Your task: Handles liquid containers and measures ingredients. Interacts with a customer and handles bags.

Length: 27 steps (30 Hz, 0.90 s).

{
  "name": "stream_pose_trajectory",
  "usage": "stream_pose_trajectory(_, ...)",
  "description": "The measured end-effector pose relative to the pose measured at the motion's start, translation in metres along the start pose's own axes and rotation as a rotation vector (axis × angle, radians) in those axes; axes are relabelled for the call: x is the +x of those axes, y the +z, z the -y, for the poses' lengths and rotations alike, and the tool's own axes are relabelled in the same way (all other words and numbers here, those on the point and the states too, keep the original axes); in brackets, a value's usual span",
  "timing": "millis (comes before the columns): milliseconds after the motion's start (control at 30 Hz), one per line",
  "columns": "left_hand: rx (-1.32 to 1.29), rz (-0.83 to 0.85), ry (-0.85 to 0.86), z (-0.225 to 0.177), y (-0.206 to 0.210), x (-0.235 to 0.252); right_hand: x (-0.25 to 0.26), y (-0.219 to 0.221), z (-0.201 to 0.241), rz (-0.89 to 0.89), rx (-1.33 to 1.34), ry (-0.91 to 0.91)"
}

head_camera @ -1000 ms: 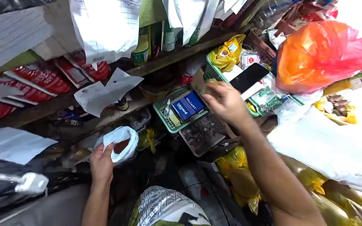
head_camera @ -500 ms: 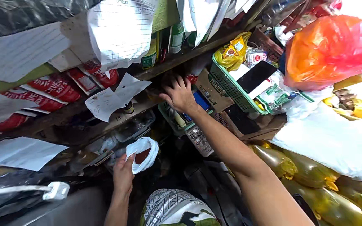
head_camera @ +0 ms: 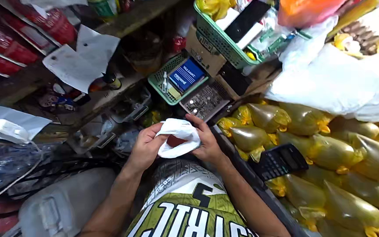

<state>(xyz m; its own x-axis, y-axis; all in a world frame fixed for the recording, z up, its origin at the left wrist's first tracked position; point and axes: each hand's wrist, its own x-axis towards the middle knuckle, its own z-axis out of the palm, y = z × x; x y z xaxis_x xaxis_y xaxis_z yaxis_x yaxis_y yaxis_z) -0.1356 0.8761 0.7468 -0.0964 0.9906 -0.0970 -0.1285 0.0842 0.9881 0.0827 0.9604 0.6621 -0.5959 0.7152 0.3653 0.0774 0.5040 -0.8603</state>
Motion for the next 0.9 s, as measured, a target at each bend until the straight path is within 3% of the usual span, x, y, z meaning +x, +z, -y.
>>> stream_pose_trajectory(133,-0.062,0.216,0.058,-0.023,0.047,-0.007,-0.04,-0.056,0.049,-0.229,-0.171,-0.251)
stream_pose_trajectory(267,0.118,0.581,0.289,-0.047,0.091,-0.001,-0.077,-0.111,0.098,-0.257,-0.17,-0.244)
stream_pose_trajectory(400,0.675,0.529,0.702,-0.068,0.153,0.021,-0.092,-0.131,0.121,-0.295,0.153,-0.078)
stream_pose_trajectory(500,0.809,0.582,0.824,-0.076,0.199,0.037,-0.116,-0.134,0.117,-0.366,0.127,-0.004)
stream_pose_trajectory(633,0.416,0.74,0.661,-0.049,0.232,0.056,-0.123,-0.138,0.111,-0.671,0.037,0.05)
stream_pose_trajectory(700,0.238,0.761,0.586,-0.029,0.227,0.065,-0.135,-0.145,0.11,-0.696,-0.009,0.116)
stream_pose_trajectory(800,0.27,0.686,0.452,0.007,0.19,0.102,-0.146,-0.165,0.107,-0.579,0.216,0.18)
stream_pose_trajectory(900,0.428,0.5,0.197,0.044,0.125,0.146,-0.143,-0.18,0.129,-0.566,0.168,0.275)
